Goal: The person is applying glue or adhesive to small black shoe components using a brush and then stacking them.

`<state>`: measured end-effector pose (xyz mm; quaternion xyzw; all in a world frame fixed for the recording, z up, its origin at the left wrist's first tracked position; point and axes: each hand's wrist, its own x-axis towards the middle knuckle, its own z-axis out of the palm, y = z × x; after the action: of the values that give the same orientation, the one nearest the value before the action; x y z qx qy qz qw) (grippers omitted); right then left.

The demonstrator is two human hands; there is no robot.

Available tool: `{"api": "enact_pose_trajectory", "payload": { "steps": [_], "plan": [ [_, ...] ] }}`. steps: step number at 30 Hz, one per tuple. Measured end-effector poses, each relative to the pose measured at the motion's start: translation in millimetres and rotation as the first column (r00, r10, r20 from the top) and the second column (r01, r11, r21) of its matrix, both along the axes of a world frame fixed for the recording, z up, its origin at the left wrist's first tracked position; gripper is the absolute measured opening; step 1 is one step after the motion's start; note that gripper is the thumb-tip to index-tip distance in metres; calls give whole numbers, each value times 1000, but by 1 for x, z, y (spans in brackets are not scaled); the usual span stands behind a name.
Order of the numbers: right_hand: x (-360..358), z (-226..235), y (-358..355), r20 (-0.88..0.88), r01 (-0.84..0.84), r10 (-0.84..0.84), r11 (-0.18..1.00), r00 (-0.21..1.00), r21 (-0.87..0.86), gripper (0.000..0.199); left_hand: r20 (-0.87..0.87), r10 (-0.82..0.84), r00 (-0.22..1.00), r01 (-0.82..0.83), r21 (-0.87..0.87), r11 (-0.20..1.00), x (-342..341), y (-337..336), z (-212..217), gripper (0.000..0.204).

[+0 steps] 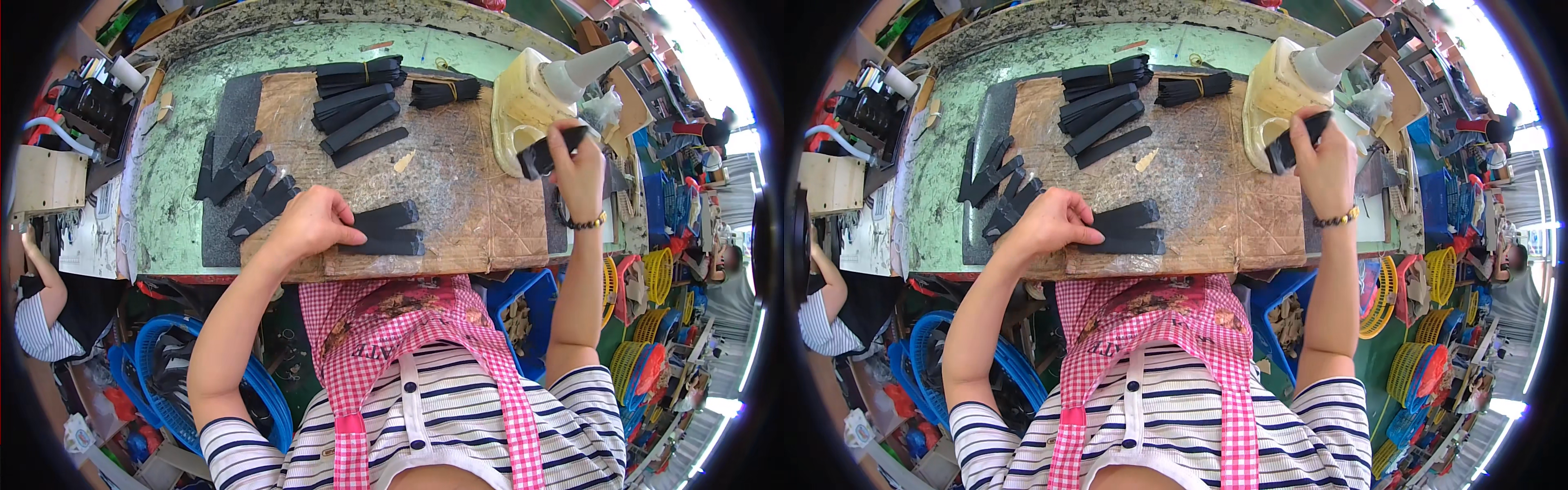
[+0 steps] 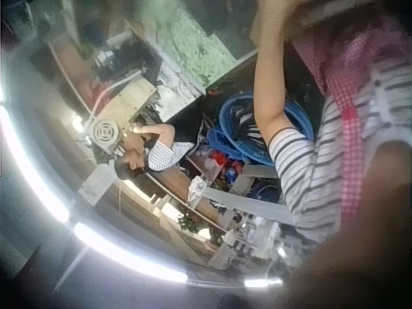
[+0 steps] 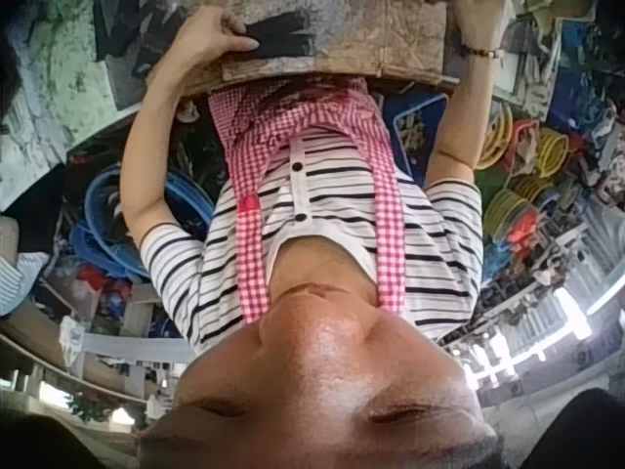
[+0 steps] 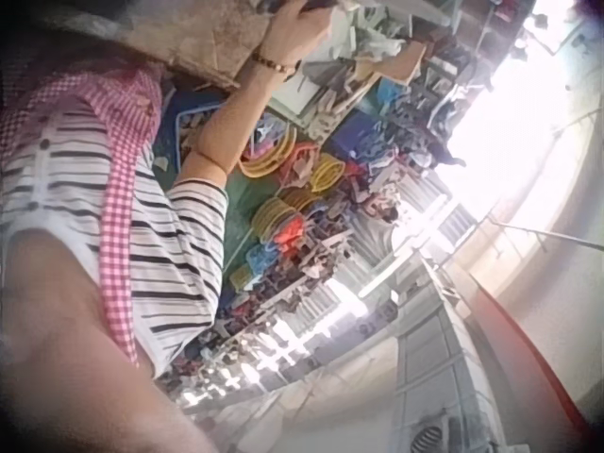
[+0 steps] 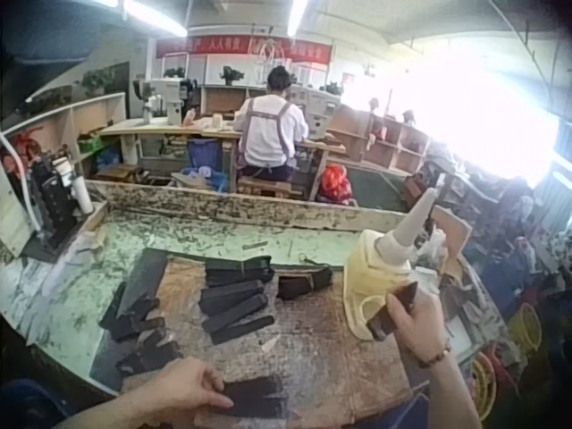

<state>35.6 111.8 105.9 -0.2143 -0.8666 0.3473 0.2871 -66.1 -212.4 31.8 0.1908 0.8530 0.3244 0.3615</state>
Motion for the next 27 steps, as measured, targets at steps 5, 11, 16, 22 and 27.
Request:
{"api": "enact_pose_trajectory", "payload": {
  "steps": [5,11,16,22,27],
  "plan": [
    [-1,-10,18,-134,-84,102,987,986,136,18,-85,10,996,-12,-20,1000,14,1,6,33],
    [20,-9,3,21,-42,43,997,999,-60,19,-287,87,954,-64,87,994,29,0,-5,32],
    [29,-16,-106,-21,-259,287,829,958,-495,12,-235,102,967,-80,101,992,27,-1,-4,31],
    [1,-60,-163,-68,-438,437,899,897,-5,13,-254,94,963,-82,57,995,31,0,2,36],
    [52,-58,-174,47,-539,538,842,842,12,17,-264,128,956,-110,82,991,33,3,-1,42]
  ]
}}
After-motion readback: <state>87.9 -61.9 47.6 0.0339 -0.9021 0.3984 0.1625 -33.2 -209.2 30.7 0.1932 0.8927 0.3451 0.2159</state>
